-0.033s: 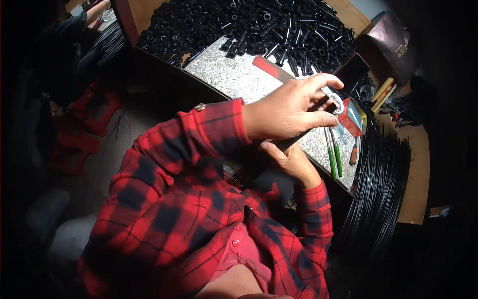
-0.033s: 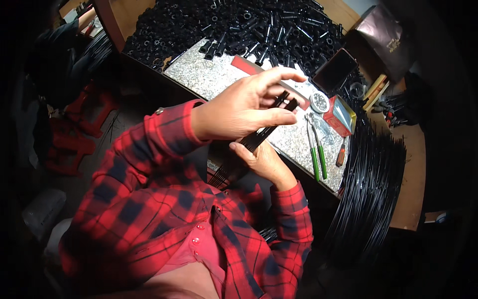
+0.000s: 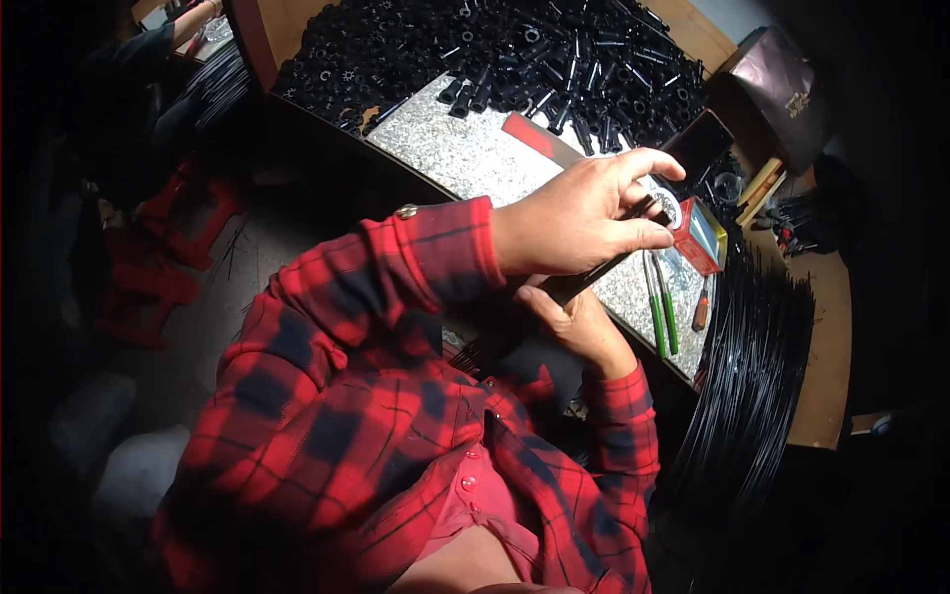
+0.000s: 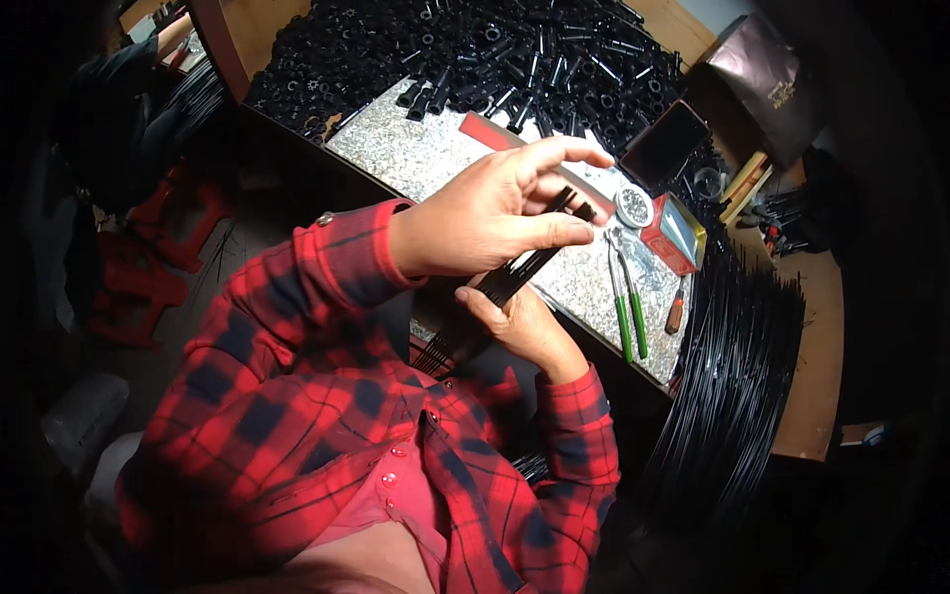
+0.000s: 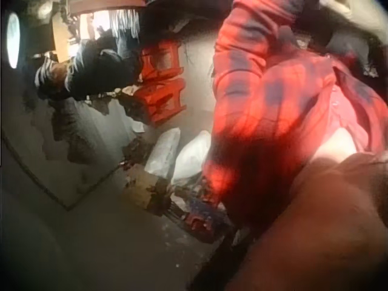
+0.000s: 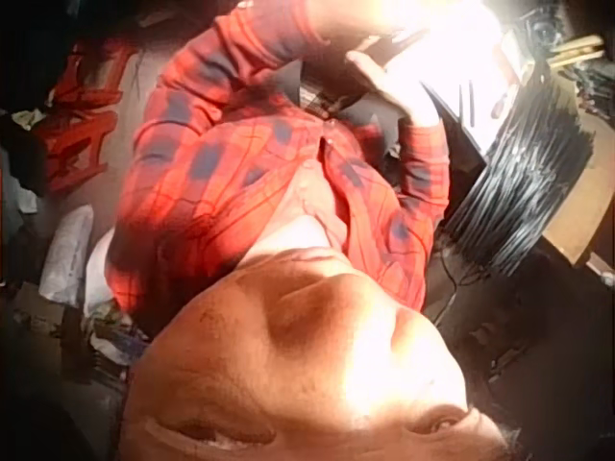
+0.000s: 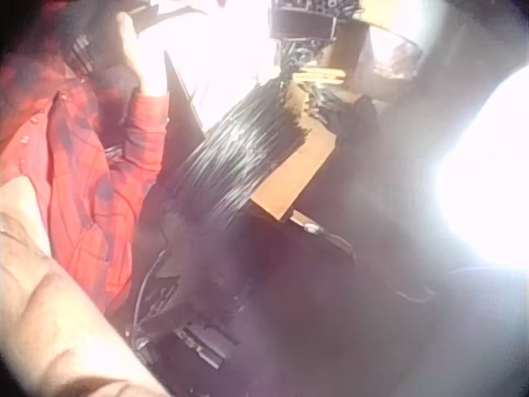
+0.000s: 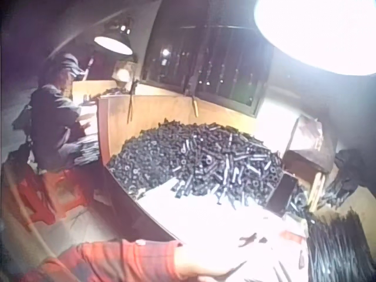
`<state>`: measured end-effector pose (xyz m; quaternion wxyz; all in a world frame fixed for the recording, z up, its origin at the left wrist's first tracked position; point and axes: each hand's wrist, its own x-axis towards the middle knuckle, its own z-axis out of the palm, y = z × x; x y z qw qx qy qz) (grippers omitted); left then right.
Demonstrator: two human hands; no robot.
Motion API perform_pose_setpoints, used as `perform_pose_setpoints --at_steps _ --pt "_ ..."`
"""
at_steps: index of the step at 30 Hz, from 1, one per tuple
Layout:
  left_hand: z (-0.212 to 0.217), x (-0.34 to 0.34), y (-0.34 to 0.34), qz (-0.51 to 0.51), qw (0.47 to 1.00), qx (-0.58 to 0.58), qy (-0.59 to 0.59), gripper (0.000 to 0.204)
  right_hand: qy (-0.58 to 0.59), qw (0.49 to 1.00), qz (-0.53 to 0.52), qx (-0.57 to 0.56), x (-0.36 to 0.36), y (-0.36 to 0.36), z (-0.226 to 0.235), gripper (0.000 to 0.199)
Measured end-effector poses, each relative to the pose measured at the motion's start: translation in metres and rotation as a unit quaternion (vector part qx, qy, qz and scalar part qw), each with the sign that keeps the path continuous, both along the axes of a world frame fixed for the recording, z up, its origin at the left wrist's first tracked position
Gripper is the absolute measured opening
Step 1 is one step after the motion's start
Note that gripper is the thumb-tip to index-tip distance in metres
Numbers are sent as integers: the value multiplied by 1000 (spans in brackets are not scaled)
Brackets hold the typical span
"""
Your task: Assembling and trimming industrial wire components at a workstation.
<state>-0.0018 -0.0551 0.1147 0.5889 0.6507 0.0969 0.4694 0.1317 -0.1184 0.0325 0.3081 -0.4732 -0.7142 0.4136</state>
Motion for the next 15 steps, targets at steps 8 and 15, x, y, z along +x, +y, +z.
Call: perform_pose_setpoints --at_steps 8,15 --pt "2 6 -1 -136 988 -76 -1 27 -48 995 74 -44 7 -6 8 17" --pt "5 -4 -8 -115 993 -31 -3 25 192 979 66 6 15 -13 -13 23"
